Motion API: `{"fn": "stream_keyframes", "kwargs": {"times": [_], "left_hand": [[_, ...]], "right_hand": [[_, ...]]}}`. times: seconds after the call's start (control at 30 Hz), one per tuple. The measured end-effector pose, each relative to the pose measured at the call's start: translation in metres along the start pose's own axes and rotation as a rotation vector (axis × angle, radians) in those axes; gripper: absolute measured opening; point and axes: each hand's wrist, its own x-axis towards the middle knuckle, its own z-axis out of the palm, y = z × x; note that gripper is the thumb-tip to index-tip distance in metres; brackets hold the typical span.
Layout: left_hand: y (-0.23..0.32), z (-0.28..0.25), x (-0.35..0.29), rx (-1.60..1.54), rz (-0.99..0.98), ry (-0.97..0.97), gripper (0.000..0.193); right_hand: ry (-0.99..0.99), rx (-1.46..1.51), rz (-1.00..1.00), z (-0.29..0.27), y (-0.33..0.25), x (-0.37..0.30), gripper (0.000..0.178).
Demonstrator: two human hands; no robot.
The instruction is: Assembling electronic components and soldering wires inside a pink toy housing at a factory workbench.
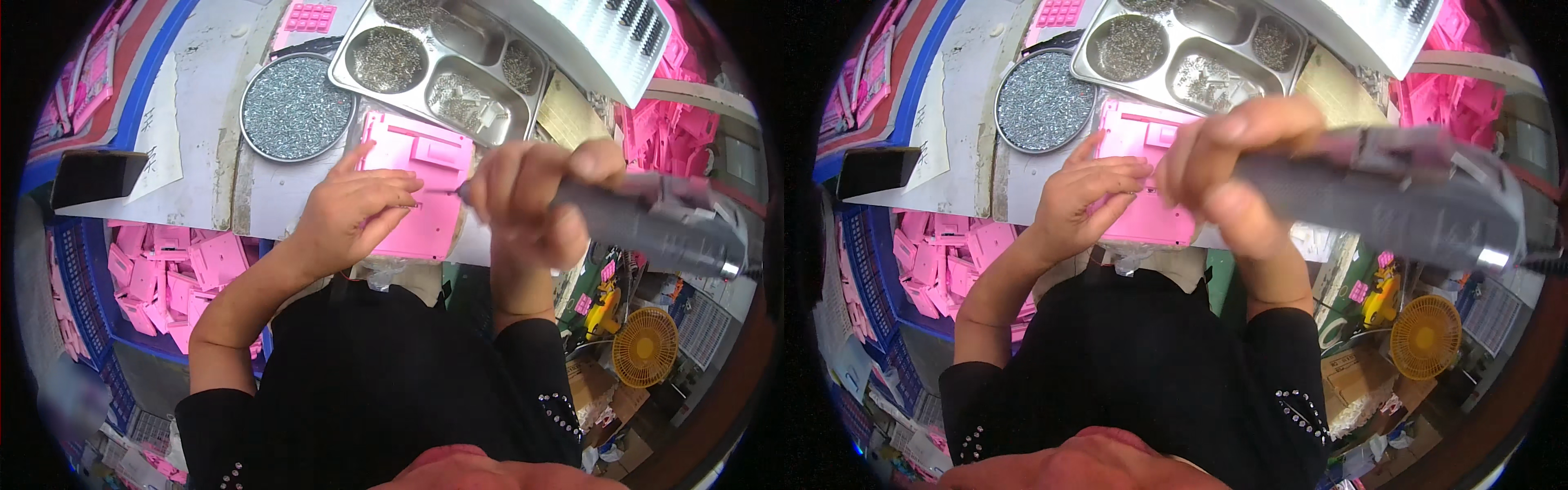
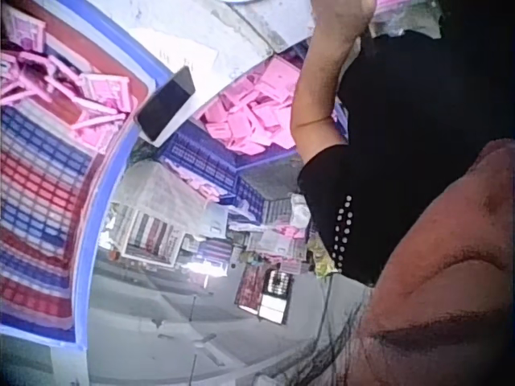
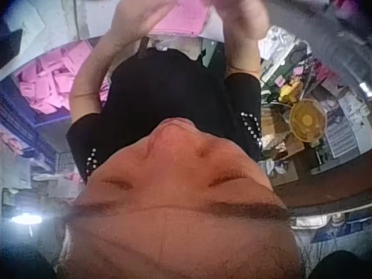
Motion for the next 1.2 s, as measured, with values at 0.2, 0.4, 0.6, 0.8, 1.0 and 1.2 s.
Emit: {"fn": "stream_keyframes", "kwargs": {"times": [0.2,0.4,0.6,0.8,1.0,1.2], "left_hand": [[0.005,-0.005,-0.003,0.12,-0.037,0.107,0.014],[0.003,-0.012,-0.003,0.16,-0.043,0.133,0.012],[0.002,-0.016,-0.004,0.291,0.057,0.189,0.008],[-0.002,-0.019,-0.021,0.427,0.082,0.175,0.007],[-0.002,-0.01,-0.034,0.456,0.069,0.112,0.01],[-0.002,-0.01,-0.032,0.403,0.013,0.117,0.009]], "right_hand": [[0.069,0.103,0.02,0.023,0.018,-0.005,0.034],[0.116,0.084,0.078,0.033,0.021,-0.002,0.032],[0.132,-0.003,0.075,0.035,0.024,0.003,0.032],[0.288,-0.137,-0.04,0.009,0.064,0.035,0.031],[0.314,-0.279,0.115,0.006,0.088,0.034,0.02],[0.037,-0.746,0.117,-0.007,0.103,0.029,0.023]]}}
